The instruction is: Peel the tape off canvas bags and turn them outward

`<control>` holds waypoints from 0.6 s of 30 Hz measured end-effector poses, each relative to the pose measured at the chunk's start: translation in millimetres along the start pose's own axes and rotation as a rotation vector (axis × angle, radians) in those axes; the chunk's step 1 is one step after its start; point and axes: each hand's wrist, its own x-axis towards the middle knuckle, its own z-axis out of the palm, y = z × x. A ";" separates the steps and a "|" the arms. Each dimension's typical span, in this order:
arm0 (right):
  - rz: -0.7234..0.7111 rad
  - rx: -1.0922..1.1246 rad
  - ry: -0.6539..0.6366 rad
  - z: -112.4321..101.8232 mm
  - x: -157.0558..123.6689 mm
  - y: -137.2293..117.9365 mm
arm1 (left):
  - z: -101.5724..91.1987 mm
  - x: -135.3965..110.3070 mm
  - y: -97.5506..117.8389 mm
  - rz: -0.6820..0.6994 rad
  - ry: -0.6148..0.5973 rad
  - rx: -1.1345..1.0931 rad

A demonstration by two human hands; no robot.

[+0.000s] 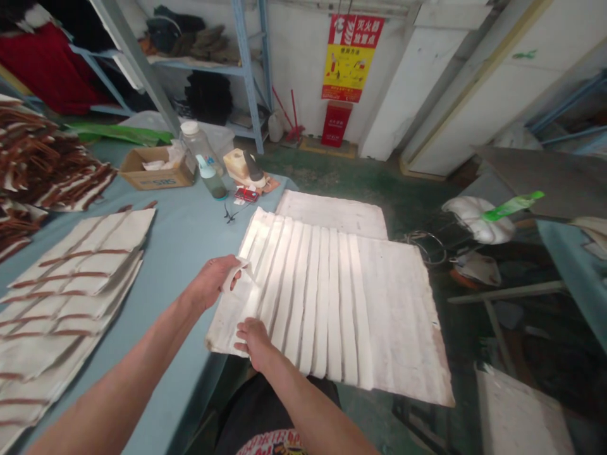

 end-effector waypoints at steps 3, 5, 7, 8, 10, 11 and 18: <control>0.018 -0.013 0.009 4.5 3.1 -0.5 | 11.6 11.1 25.9 0.007 0.022 0.017; 0.017 -0.022 0.017 5.9 3.2 0.2 | 17.1 17.0 44.6 0.017 0.033 0.017; 0.007 -0.031 0.023 5.7 1.4 1.5 | 20.3 21.3 65.8 0.038 0.041 0.008; 0.002 -0.037 0.024 5.2 -0.1 2.0 | 21.1 22.5 77.3 0.053 0.041 0.000; -0.008 -0.052 0.017 4.0 -3.9 2.0 | 21.2 22.6 101.0 0.093 0.033 -0.019; -0.012 -0.063 0.010 3.5 -6.1 1.1 | 20.6 21.3 112.4 0.116 0.027 -0.028; -0.023 -0.233 -0.124 -4.9 -26.2 -28.6 | -0.9 -30.8 129.6 0.238 0.009 -0.044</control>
